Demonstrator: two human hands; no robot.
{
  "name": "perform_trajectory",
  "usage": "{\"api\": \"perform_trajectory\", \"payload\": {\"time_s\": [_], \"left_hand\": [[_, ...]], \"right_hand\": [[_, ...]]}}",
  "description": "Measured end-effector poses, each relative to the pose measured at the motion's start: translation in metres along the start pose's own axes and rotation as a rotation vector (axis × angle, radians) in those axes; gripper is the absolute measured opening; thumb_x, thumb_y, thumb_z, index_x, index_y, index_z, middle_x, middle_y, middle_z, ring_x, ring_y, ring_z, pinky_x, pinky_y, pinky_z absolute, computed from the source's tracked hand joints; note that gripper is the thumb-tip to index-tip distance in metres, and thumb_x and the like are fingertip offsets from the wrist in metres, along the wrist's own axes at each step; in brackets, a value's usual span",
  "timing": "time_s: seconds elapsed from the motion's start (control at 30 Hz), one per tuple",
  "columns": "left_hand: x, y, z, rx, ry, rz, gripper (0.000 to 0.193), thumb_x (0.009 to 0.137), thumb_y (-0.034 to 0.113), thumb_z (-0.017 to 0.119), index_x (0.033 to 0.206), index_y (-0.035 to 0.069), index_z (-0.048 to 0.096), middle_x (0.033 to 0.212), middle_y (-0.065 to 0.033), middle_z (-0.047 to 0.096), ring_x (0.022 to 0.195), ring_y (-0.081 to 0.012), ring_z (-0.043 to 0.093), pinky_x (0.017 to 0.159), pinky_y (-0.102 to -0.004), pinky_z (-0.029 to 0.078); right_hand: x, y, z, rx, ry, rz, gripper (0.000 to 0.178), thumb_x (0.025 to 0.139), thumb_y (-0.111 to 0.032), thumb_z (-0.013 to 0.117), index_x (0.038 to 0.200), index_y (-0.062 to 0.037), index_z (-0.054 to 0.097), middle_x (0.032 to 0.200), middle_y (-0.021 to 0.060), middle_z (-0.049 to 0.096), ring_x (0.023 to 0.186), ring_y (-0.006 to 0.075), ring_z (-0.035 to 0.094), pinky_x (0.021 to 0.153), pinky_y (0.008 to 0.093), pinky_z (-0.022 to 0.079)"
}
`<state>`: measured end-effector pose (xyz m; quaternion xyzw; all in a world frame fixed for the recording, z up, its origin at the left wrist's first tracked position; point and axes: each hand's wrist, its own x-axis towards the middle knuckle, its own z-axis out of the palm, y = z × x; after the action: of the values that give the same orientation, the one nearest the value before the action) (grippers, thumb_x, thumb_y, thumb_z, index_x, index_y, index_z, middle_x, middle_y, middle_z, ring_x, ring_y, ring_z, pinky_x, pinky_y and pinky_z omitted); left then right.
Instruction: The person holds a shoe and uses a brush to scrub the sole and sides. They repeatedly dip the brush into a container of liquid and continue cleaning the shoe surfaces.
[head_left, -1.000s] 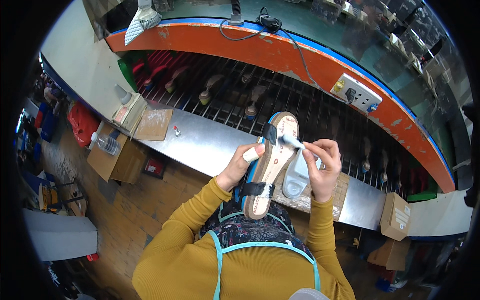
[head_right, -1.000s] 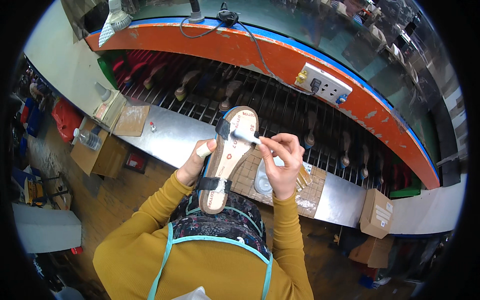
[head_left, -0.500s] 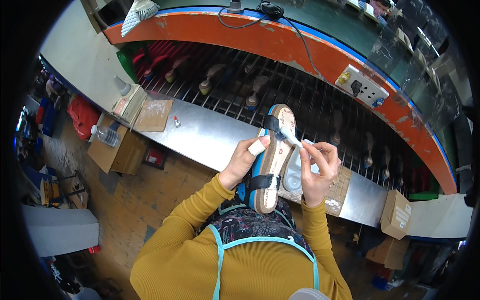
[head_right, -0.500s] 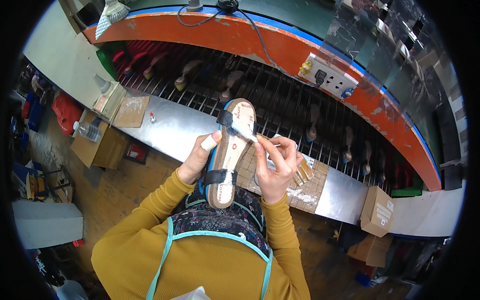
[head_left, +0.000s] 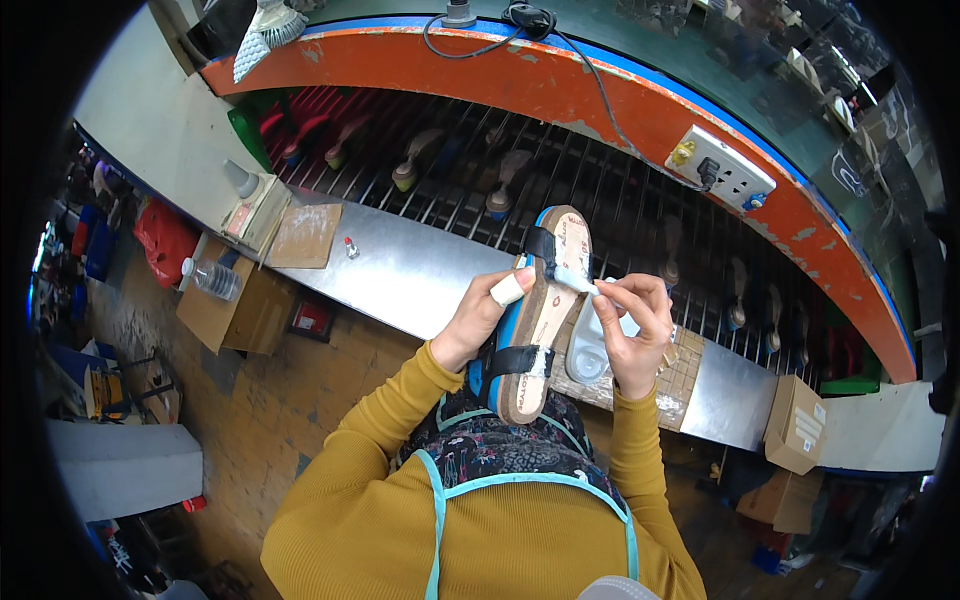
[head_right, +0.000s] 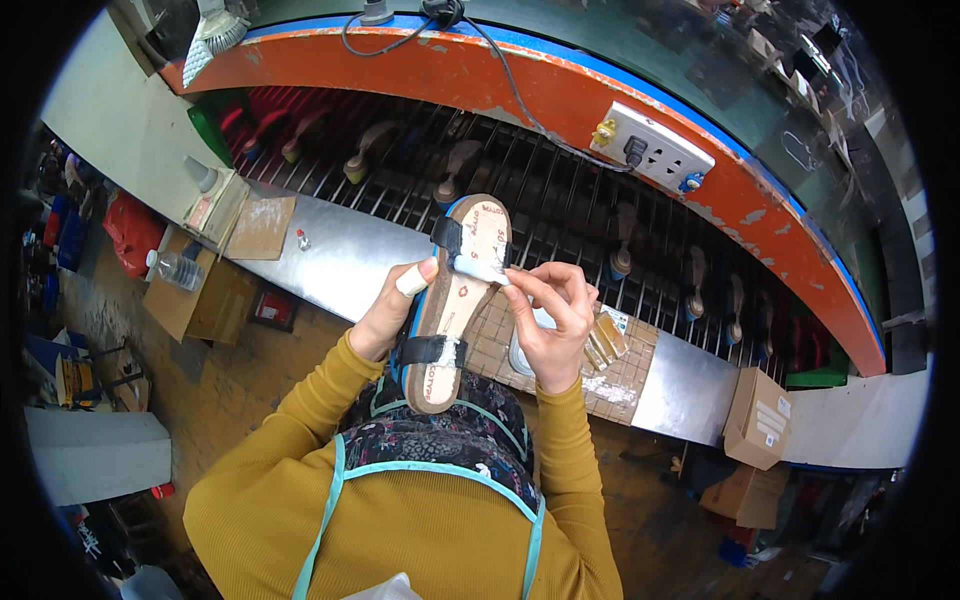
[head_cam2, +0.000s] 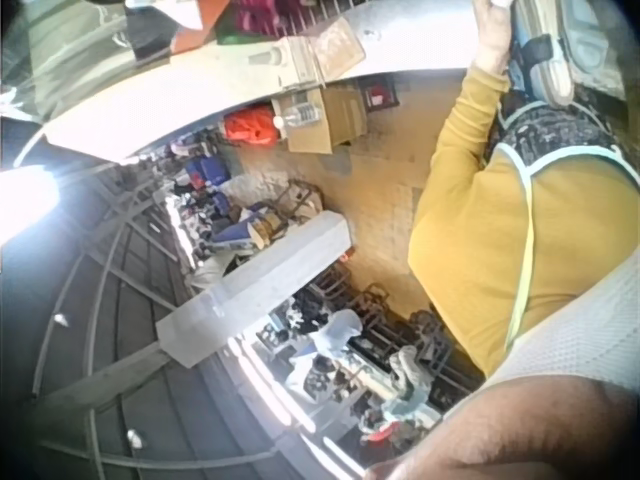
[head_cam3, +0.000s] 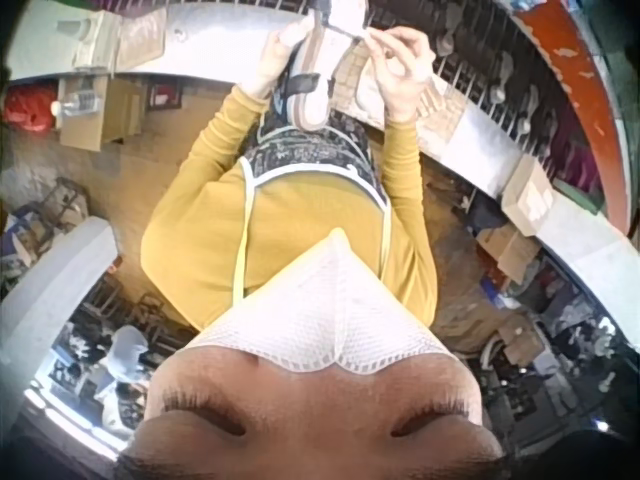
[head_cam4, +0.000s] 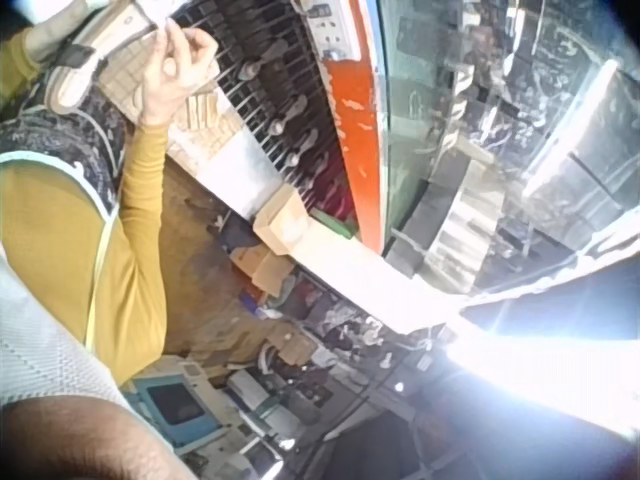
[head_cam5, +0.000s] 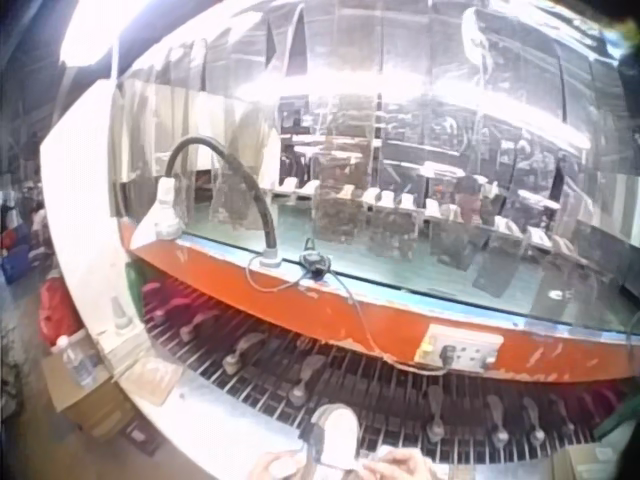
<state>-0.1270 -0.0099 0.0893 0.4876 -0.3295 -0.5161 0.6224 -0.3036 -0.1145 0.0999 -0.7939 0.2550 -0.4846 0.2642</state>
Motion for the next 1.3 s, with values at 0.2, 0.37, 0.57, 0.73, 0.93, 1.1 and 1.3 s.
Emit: {"api": "perform_trajectory", "payload": {"time_s": [0.2, 0.37, 0.57, 0.73, 0.93, 1.1, 1.3], "left_hand": [[0.003, 0.007, 0.0, 0.028, -0.017, -0.009, 0.064, 0.096, 0.056, 0.045, 0.118, -0.002, 0.061, 0.106, -0.0114, 0.067, 0.093, -0.0139, 0.064, 0.081, -0.0276, 0.051], [0.009, 0.01, -0.001, 0.018, -0.001, -0.046, 0.062, 0.096, 0.054, 0.044, 0.12, 0.0, 0.061, 0.106, -0.01, 0.067, 0.093, -0.0139, 0.064, 0.083, -0.0279, 0.051], [0.019, 0.013, -0.001, -0.057, -0.032, -0.017, 0.061, 0.096, 0.052, 0.046, 0.127, 0.0, 0.056, 0.114, -0.0108, 0.064, 0.098, -0.0144, 0.063, 0.085, -0.0281, 0.051], [0.026, 0.016, 0.0, -0.079, -0.026, -0.015, 0.061, 0.096, 0.051, 0.047, 0.129, 0.0, 0.054, 0.117, -0.0112, 0.063, 0.1, -0.0153, 0.063, 0.087, -0.0291, 0.051], [0.033, 0.018, 0.003, -0.086, 0.047, 0.018, 0.059, 0.096, 0.05, 0.051, 0.114, -0.005, 0.063, 0.098, -0.0119, 0.069, 0.085, -0.0119, 0.065, 0.075, -0.0252, 0.053], [0.034, 0.017, 0.003, -0.113, 0.028, 0.018, 0.061, 0.095, 0.052, 0.052, 0.114, -0.005, 0.063, 0.097, -0.0116, 0.069, 0.084, -0.012, 0.066, 0.073, -0.0247, 0.053], [0.034, 0.011, 0.009, -0.225, 0.069, 0.039, 0.064, 0.094, 0.054, 0.052, 0.119, -0.004, 0.06, 0.102, -0.0116, 0.068, 0.087, -0.0131, 0.066, 0.077, -0.0259, 0.054]], "right_hand": [[-0.004, 0.001, 0.003, -0.016, 0.012, -0.043, 0.017, 0.075, -0.01, 0.078, 0.092, -0.0097, 0.076, 0.089, 0.0018, 0.062, 0.069, 0.0119, 0.055, 0.077, 0.0297, 0.032], [-0.009, 0.0, 0.005, -0.046, 0.022, -0.067, 0.019, 0.075, -0.007, 0.078, 0.093, -0.0089, 0.076, 0.09, 0.003, 0.061, 0.074, 0.0132, 0.055, 0.074, 0.0286, 0.035], [-0.013, 0.001, 0.005, -0.088, 0.068, -0.109, 0.024, 0.071, -0.009, 0.08, 0.093, -0.0146, 0.077, 0.087, 0.0013, 0.062, 0.075, 0.0139, 0.054, 0.077, 0.0317, 0.03], [-0.014, 0.001, 0.002, -0.121, 0.069, -0.151, 0.026, 0.069, -0.01, 0.081, 0.094, -0.0158, 0.077, 0.086, 0.0006, 0.062, 0.073, 0.0133, 0.051, 0.077, 0.0313, 0.029], [-0.012, -0.003, -0.005, -0.143, 0.009, -0.168, 0.025, 0.068, -0.01, 0.081, 0.093, -0.0158, 0.077, 0.085, 0.0004, 0.061, 0.073, 0.0139, 0.05, 0.077, 0.0317, 0.027], [-0.008, -0.001, -0.01, 0.128, -0.09, 0.026, 0.021, 0.073, -0.007, 0.08, 0.093, -0.01, 0.077, 0.092, 0.0032, 0.06, 0.069, 0.0101, 0.054, 0.071, 0.0273, 0.038], [0.001, 0.005, 0.004, -0.012, 0.156, 0.109, 0.016, 0.079, -0.009, 0.077, 0.095, -0.0056, 0.076, 0.095, 0.0037, 0.059, 0.062, 0.0079, 0.051, 0.077, 0.0257, 0.036]]}}
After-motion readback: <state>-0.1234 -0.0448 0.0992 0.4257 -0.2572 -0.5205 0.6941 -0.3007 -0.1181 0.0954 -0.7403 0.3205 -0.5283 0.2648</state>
